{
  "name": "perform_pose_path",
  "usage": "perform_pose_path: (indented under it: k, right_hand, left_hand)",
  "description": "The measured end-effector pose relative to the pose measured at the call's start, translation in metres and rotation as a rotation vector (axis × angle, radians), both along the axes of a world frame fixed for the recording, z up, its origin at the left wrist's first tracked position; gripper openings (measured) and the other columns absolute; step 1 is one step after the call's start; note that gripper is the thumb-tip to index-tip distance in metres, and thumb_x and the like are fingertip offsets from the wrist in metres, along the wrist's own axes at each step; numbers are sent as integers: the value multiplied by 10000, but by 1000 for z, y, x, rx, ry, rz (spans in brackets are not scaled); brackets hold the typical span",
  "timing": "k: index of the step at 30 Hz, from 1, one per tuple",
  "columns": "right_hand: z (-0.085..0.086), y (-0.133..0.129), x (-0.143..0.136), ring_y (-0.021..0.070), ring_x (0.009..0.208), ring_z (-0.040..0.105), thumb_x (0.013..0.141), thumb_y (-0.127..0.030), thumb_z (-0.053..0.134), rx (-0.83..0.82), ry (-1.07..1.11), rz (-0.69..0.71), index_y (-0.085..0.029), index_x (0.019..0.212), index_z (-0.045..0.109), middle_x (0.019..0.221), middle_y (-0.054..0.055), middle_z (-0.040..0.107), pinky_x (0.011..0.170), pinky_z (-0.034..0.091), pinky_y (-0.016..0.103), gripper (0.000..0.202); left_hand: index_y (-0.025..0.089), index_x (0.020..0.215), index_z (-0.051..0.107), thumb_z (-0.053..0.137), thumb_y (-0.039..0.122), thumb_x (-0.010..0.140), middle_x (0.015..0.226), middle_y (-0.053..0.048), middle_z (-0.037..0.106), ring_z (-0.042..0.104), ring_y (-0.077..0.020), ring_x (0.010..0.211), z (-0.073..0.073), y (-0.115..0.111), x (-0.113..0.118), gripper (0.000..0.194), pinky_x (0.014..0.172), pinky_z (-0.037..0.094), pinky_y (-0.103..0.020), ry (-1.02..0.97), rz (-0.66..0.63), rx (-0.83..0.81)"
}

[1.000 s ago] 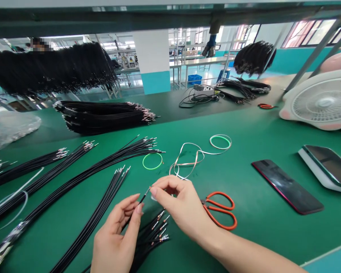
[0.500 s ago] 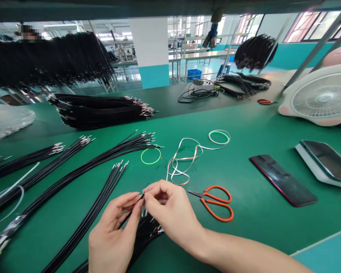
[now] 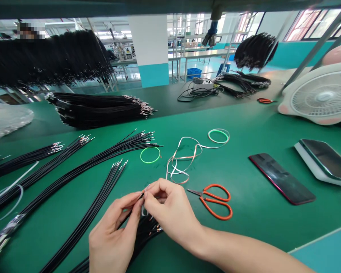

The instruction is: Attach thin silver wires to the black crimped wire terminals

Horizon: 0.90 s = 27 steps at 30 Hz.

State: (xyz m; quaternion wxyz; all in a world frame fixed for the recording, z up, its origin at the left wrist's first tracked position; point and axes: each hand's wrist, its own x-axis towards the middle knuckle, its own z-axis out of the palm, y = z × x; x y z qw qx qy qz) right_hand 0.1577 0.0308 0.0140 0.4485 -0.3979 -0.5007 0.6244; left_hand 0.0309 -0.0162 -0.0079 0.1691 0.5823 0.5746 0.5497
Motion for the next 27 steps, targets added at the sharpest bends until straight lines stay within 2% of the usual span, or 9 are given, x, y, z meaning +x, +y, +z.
perform_pose_path:
  k: [8,15,27]
  right_hand:
    - [2,0,0,149,732,607,778,-317,679,-7,-34,-5,-167,694,589,808,31,661,680,493,263,194]
    - [0,0,0,138,731,597,799,-293,661,8,-26,12,-168,703,581,803,23,654,689,490,255,177]
    - [2,1,-1,138,715,592,784,-334,670,3,-32,6,-168,682,578,786,24,650,670,494,255,216]
  left_hand:
    - [265,988,713,591,179,871,942,-19,728,686,-165,824,6,-1,4,190,789,557,-281,22,16,3]
    - [268,1097,704,567,136,876,950,-28,722,691,-164,820,8,-2,0,291,793,548,-262,96,-33,22]
    - [253,1056,710,566,179,887,896,-29,706,679,-164,788,7,-1,4,235,743,549,-262,83,8,9]
